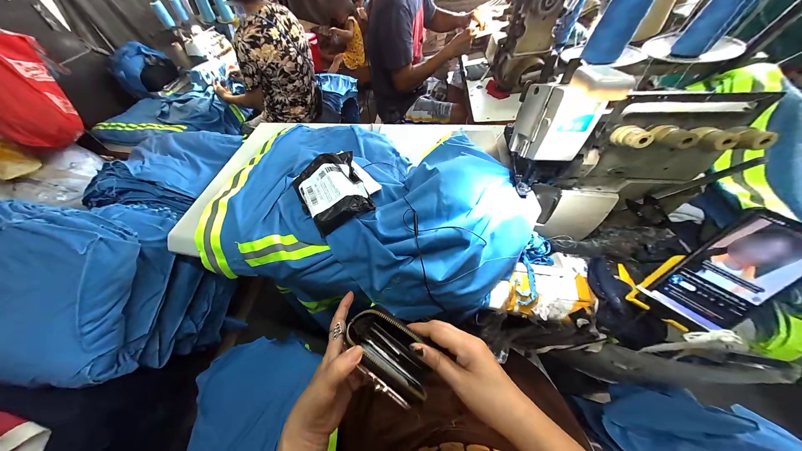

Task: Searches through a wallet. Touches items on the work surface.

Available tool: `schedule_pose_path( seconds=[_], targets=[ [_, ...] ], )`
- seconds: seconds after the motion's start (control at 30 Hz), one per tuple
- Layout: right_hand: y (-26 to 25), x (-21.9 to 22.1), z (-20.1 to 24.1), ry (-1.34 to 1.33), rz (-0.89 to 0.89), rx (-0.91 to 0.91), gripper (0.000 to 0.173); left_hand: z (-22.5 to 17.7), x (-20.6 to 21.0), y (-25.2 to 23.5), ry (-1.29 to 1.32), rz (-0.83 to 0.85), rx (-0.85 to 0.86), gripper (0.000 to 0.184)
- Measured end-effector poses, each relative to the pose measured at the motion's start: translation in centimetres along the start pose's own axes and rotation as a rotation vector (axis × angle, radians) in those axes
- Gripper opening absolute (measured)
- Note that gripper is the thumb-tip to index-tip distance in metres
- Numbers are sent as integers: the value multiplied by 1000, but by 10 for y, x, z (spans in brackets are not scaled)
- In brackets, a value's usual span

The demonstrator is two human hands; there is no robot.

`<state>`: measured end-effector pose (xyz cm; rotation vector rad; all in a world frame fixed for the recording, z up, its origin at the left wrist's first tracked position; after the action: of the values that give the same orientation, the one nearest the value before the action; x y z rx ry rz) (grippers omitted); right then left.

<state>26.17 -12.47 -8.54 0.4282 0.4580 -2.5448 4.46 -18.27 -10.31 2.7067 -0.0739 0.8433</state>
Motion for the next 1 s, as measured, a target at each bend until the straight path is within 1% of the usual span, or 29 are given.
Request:
schedule_pose_path(
  seconds=[0.1,0.13,0.17,0.2,0.3,0.37,0.4,0.47,0.53,0.73,0.87,1.0],
  targets=[
    [0,-2,3,-31,-83,4,28,1,-11,3,70,207,59,106],
    [0,-1,6,-38,-106,3,28,3,-15,3,110,259,69,102],
    [1,-1,8,-34,-127,-2,27,5,-17,3,155,276,71,98],
    [2,0,10,-15,-149,-15,27,7,-17,2,195,256,68,95],
    [4,2,14,78,-191,-48,26,10,-12,1,261,73,18,89],
    [5,5,15,142,-198,-77,26,11,-8,1,238,-10,-1,93],
    [6,7,16,185,-200,-111,26,12,-6,0,197,-24,-3,99],
    [7,12,19,272,-200,-197,24,13,-5,-2,126,-38,-3,111],
    [7,15,22,332,-194,-257,24,13,-4,-4,101,-47,-3,116],
    [8,19,26,401,-162,-356,22,16,-4,-4,132,-31,-23,112],
    [7,18,21,385,-168,-327,24,17,-6,-5,136,7,-17,111],
    [6,14,16,310,-153,-240,29,15,-6,-4,77,-25,-43,111]
  ],
)
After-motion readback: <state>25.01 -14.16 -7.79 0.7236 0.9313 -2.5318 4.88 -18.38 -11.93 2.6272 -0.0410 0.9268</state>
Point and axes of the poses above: each hand's wrist, its own y-axis away from the middle knuckle, its own x-axis out of the palm, z = x × y, the point moved 1 cm from there along -y, towards the middle knuckle, and after that the axes turned 6 degrees about -x, right-handed, at the moved point
